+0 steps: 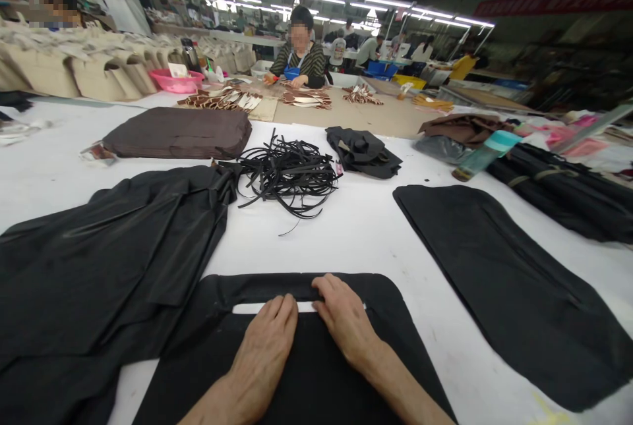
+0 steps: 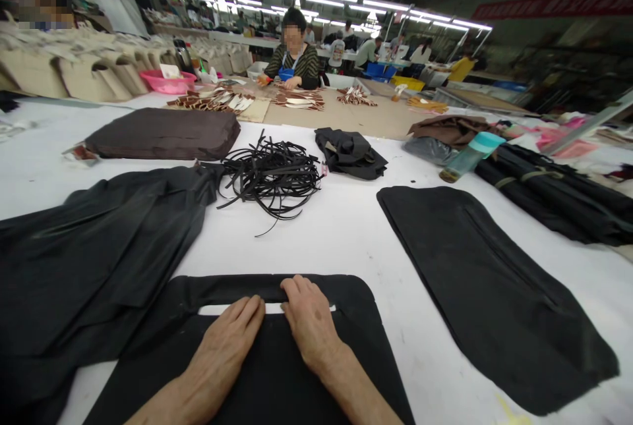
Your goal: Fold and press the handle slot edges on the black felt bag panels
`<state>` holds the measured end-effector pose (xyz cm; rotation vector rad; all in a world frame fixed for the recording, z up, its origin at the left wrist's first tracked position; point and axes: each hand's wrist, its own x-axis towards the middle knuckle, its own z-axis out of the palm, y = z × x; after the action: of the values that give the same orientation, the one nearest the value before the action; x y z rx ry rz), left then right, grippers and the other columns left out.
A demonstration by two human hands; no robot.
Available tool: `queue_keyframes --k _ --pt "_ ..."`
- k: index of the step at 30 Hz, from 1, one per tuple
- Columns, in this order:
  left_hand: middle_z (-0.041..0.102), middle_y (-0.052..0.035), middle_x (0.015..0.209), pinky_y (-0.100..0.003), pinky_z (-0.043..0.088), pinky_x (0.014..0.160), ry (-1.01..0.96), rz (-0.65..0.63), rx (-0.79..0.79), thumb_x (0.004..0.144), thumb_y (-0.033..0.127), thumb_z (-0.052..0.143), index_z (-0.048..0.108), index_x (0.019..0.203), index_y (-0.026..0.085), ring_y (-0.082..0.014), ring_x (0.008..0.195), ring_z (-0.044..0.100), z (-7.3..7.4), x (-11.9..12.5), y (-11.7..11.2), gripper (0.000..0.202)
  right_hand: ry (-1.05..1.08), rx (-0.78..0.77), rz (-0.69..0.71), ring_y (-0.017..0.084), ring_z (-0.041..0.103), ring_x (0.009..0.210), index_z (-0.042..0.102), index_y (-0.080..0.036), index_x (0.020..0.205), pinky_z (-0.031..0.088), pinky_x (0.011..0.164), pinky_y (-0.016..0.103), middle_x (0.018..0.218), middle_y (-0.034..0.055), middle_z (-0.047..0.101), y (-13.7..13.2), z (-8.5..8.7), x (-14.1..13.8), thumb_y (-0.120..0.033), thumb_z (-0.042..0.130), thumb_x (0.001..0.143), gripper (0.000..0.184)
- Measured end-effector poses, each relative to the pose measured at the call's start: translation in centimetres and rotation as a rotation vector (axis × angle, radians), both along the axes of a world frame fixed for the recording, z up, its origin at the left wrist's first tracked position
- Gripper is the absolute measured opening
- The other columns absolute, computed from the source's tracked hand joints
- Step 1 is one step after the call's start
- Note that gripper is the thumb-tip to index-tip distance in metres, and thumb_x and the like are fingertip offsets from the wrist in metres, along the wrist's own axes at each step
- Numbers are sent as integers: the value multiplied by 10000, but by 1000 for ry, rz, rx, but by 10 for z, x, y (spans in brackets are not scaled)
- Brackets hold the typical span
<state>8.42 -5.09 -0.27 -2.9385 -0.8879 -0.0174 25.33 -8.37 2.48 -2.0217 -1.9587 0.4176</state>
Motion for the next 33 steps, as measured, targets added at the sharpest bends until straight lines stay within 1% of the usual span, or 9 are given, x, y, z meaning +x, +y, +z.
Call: queue_keyframes --k 3,5,8,14,19,23,26,30,33 --pt "582 -132 1160 -360 482 910 0 14 13 719 -72 413 523 1180 66 -245 1021 550 -1 -2 1 494 -37 18 -4 162 516 859 548 -205 883 397 760 271 892 11 563 -12 -4 22 -114 479 862 117" --pt "586 -120 1156 -369 478 920 -4 9 48 723 -57 418 537 1172 78 -253 1029 545 -2 -1 0 484 -64 13 -7 159 505 825 541 -201 801 388 742 270 843 8 550 -18 -4 34 -149 456 888 132" --pt "581 -127 1142 -373 476 919 22 5 116 711 -52 412 552 1158 74 -264 1036 536 -2 2 -4 486 -91 -13 -36 156 499 808 535 -197 780 373 737 269 827 7 552 -22 0 43 -164 447 896 150" --pt "575 -156 1023 -368 502 816 75 32 170 716 -51 446 517 1190 58 -254 914 545 3 8 -11 491 -211 -252 -125 183 555 806 572 -184 765 372 706 285 830 36 618 -5 14 38 -139 450 863 163" --pt "573 -130 961 -392 484 756 155 36 164 730 -19 471 450 1277 172 -261 845 548 13 19 -12 580 -221 -317 -149 206 601 803 618 -159 784 379 673 291 839 79 660 6 21 38 -104 427 842 207" --pt "566 -96 867 -368 465 612 241 59 108 747 2 457 358 1334 314 -256 727 557 19 37 -11 672 -211 -345 -170 202 617 803 639 -159 761 373 651 274 817 80 678 9 24 39 -112 450 817 203" --pt "552 -64 754 -332 424 521 353 59 143 761 -3 425 263 1356 403 -247 630 560 21 50 -12 738 -182 -351 -190 195 618 751 637 -166 718 355 610 264 765 65 681 10 23 41 -117 500 768 154" --pt "585 -81 745 -355 424 518 477 21 286 796 14 388 115 1388 409 -274 633 594 25 60 -14 762 -125 -316 -190 176 592 745 612 -180 749 342 622 256 776 33 661 4 19 51 -183 546 765 68" --pt "607 -83 742 -364 443 519 557 -9 288 787 -15 384 65 1383 424 -262 610 607 29 63 -13 806 -84 -296 -192 149 563 773 583 -191 780 336 660 239 794 5 635 -6 17 63 -193 551 774 32"
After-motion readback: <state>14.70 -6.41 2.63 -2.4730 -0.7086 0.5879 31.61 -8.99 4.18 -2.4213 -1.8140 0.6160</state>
